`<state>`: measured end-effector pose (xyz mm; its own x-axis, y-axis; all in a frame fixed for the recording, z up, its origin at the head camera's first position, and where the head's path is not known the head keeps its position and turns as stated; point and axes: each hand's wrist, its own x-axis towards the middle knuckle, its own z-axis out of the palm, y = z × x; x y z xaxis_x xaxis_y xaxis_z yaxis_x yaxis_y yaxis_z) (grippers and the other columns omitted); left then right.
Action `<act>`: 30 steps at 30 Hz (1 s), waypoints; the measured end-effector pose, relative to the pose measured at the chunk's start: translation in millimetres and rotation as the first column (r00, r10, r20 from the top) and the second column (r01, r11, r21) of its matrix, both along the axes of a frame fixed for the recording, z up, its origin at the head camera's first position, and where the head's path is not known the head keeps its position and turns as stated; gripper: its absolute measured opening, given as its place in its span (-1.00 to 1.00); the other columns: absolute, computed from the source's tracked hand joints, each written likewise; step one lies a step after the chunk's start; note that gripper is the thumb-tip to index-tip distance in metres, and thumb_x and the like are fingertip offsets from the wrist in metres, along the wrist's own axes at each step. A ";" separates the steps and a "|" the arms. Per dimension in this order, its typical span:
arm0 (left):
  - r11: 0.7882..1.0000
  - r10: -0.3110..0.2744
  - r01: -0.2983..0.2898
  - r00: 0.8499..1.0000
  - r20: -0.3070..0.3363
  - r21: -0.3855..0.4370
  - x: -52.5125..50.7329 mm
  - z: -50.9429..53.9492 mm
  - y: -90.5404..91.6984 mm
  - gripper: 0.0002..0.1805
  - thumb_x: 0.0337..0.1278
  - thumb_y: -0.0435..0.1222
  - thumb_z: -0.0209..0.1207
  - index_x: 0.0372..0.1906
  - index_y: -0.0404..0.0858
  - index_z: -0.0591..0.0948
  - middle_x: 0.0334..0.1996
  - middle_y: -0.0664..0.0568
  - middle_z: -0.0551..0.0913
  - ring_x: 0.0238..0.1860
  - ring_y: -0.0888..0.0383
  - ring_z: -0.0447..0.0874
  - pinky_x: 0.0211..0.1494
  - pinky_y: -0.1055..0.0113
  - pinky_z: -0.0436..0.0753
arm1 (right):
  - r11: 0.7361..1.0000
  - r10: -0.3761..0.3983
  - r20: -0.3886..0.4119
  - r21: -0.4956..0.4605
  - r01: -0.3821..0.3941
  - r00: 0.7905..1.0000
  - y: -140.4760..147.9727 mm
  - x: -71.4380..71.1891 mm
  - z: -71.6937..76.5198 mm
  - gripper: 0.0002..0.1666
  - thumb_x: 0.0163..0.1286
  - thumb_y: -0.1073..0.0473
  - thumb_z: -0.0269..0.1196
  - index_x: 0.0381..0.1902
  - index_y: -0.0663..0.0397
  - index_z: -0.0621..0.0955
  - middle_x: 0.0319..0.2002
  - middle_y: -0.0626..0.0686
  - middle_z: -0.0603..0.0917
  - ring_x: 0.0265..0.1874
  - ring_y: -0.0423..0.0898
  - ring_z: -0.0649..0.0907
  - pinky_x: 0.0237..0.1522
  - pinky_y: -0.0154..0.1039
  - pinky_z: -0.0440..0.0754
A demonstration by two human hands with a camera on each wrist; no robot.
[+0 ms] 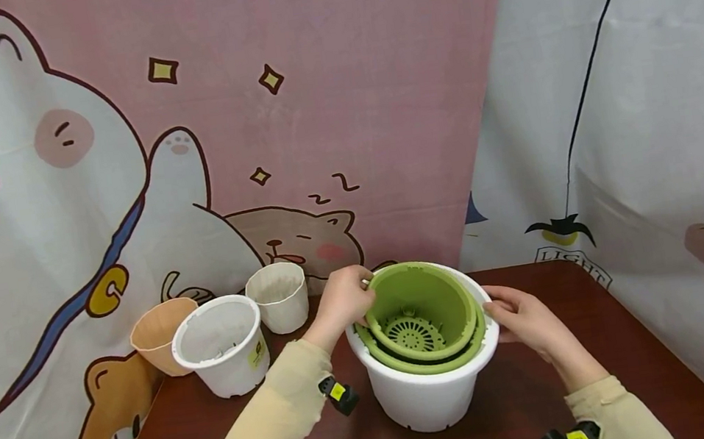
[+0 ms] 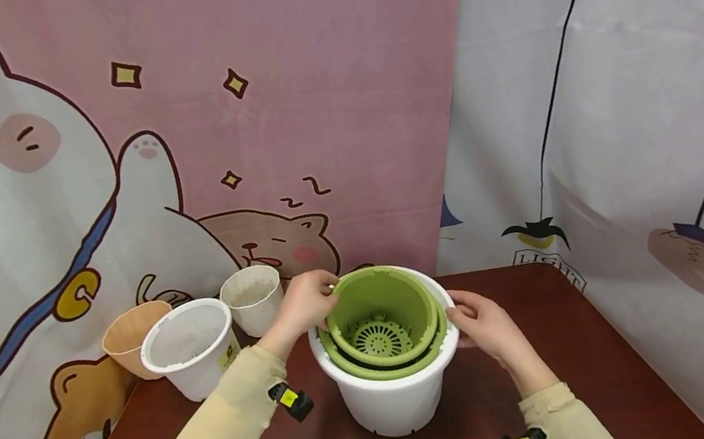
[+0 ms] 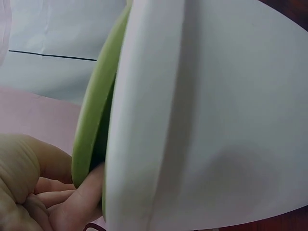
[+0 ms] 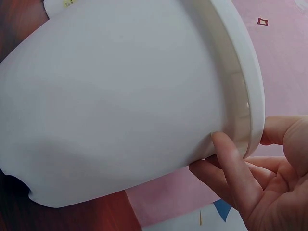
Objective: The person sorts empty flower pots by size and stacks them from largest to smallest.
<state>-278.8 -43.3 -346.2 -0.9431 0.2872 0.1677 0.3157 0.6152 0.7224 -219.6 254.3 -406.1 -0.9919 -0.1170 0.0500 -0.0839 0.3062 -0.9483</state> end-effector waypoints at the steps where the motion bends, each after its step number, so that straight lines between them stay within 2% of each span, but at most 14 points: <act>1: 1.000 0.001 -0.001 1.000 0.000 -0.003 -0.4 -0.4 0.4 -0.67 0.10 -0.53 0.13 0.00 -0.44 0.65 -0.29 -0.23 0.70 -0.76 0.18 0.61 -0.71 0.34 0.60 | 1.000 -0.001 0.001 -0.001 0.001 1.000 -0.1 0.1 0.0 -0.39 0.52 0.21 0.13 0.39 0.43 0.29 0.14 0.46 0.53 -0.17 0.02 0.70 -0.24 -0.08 0.73; 10: 1.000 -0.007 0.007 1.000 -0.014 -0.010 -3.1 -3.7 2.3 -0.70 0.16 -0.51 0.16 0.01 -0.43 0.65 -0.24 -0.26 0.71 -0.76 0.16 0.61 -0.71 0.34 0.60 | 1.000 -0.006 0.005 -0.001 0.006 1.000 -0.5 0.0 -0.9 -0.38 0.52 0.19 0.13 0.40 0.43 0.28 0.12 0.45 0.54 -0.20 0.02 0.71 -0.24 -0.08 0.73; 18: 1.000 -0.009 0.009 1.000 0.000 0.011 -3.6 -4.4 0.9 -0.75 0.20 -0.50 0.21 -0.01 -0.41 0.67 -0.16 -0.26 0.71 -0.53 0.09 0.71 -0.66 0.35 0.63 | 1.000 -0.007 0.005 -0.001 0.007 1.000 -0.4 -0.3 -0.8 -0.38 0.52 0.19 0.14 0.39 0.42 0.29 0.12 0.44 0.55 -0.19 0.01 0.71 -0.25 -0.09 0.73; 24: 1.000 0.011 -0.011 1.000 -0.006 -0.006 -0.9 -1.7 -0.6 -0.76 0.21 -0.46 0.23 -0.03 -0.37 0.69 -0.17 -0.20 0.72 -0.36 0.07 0.73 -0.60 0.39 0.63 | 1.000 -0.006 0.008 0.002 0.006 1.000 -0.7 0.1 -0.3 -0.38 0.52 0.18 0.14 0.40 0.41 0.29 0.11 0.43 0.55 -0.19 0.00 0.70 -0.25 -0.09 0.73; 26: 0.999 0.022 -0.023 0.999 -0.033 -0.028 0.5 0.7 -2.5 -0.76 0.22 -0.43 0.23 -0.03 -0.35 0.69 -0.17 -0.17 0.73 -0.35 0.07 0.74 -0.55 0.38 0.65 | 1.000 -0.008 0.012 0.000 0.008 1.000 -0.6 0.0 -0.1 -0.38 0.52 0.18 0.14 0.40 0.41 0.29 0.11 0.43 0.55 -0.19 0.00 0.70 -0.25 -0.09 0.73; 30: 0.994 0.062 -0.075 0.986 -0.156 -0.079 2.5 7.3 -8.9 -0.78 0.22 -0.37 0.23 -0.06 -0.27 0.72 -0.20 -0.05 0.76 -0.27 0.09 0.75 -0.29 0.28 0.68 | 1.000 -0.010 0.013 0.005 0.010 1.000 -0.5 -0.3 0.1 -0.37 0.52 0.17 0.14 0.40 0.40 0.30 0.11 0.43 0.56 -0.20 0.00 0.70 -0.25 -0.10 0.73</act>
